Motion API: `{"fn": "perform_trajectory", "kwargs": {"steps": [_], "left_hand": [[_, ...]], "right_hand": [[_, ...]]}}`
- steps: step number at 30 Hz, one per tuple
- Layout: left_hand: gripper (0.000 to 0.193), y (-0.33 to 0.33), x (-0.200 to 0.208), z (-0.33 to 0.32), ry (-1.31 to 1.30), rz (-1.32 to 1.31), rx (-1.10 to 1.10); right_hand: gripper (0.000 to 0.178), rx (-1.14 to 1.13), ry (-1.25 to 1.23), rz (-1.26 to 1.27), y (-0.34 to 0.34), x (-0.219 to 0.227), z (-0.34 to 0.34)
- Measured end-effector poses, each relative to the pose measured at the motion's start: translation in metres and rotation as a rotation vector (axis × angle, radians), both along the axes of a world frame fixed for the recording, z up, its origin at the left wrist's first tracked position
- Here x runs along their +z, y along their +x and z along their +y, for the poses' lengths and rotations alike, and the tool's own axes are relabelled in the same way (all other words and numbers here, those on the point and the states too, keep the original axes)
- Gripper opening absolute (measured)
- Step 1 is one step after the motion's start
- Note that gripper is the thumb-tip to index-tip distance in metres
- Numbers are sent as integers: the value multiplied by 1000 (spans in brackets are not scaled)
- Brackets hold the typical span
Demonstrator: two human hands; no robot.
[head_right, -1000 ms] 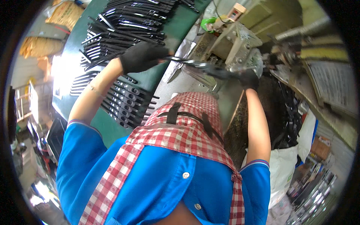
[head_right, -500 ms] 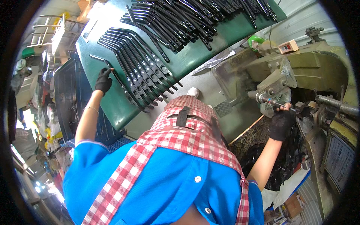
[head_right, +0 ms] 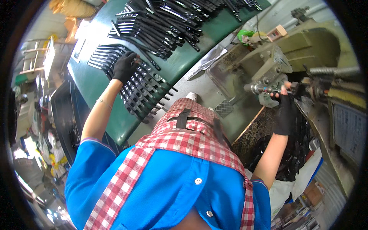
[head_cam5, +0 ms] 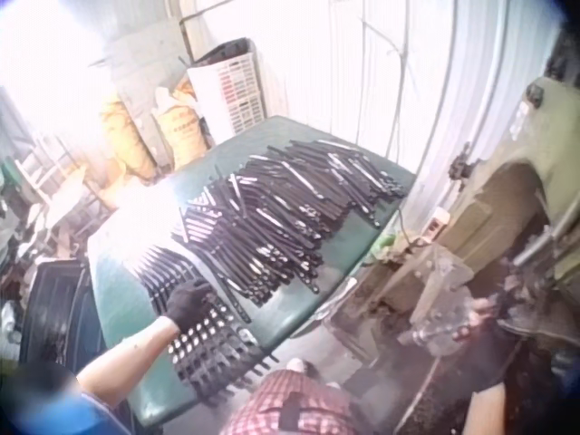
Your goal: The person repeatedly picks up black metal rods from a table and grinds their ends against a bench grinder. After processing several pieces, the person walks through the warehouse and places the finished rods into a blue crate.
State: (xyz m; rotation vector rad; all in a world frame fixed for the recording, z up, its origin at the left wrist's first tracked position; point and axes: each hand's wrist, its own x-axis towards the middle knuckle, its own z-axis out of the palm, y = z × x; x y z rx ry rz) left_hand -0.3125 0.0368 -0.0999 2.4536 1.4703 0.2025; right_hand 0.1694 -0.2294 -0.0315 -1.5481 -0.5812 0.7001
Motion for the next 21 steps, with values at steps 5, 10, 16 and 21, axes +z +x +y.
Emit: {"fn": "perform_trajectory", "kwargs": {"steps": [5,10,16,21], "left_hand": [[47,15,-33,86,28,152,-148],[60,-43,-80,135,158,257,-262],[26,-26,-26,133,382,29,-530],[40,65,25,99,345,-127,-613]], "right_hand": [[29,-245,117,-179,-18,-28,-18],[12,2,-31,-39,-65,-40,-58],[19,-94,-554,-522,-22,-76,-184],[33,-8,-1183,-717,31,-90,-202]]}}
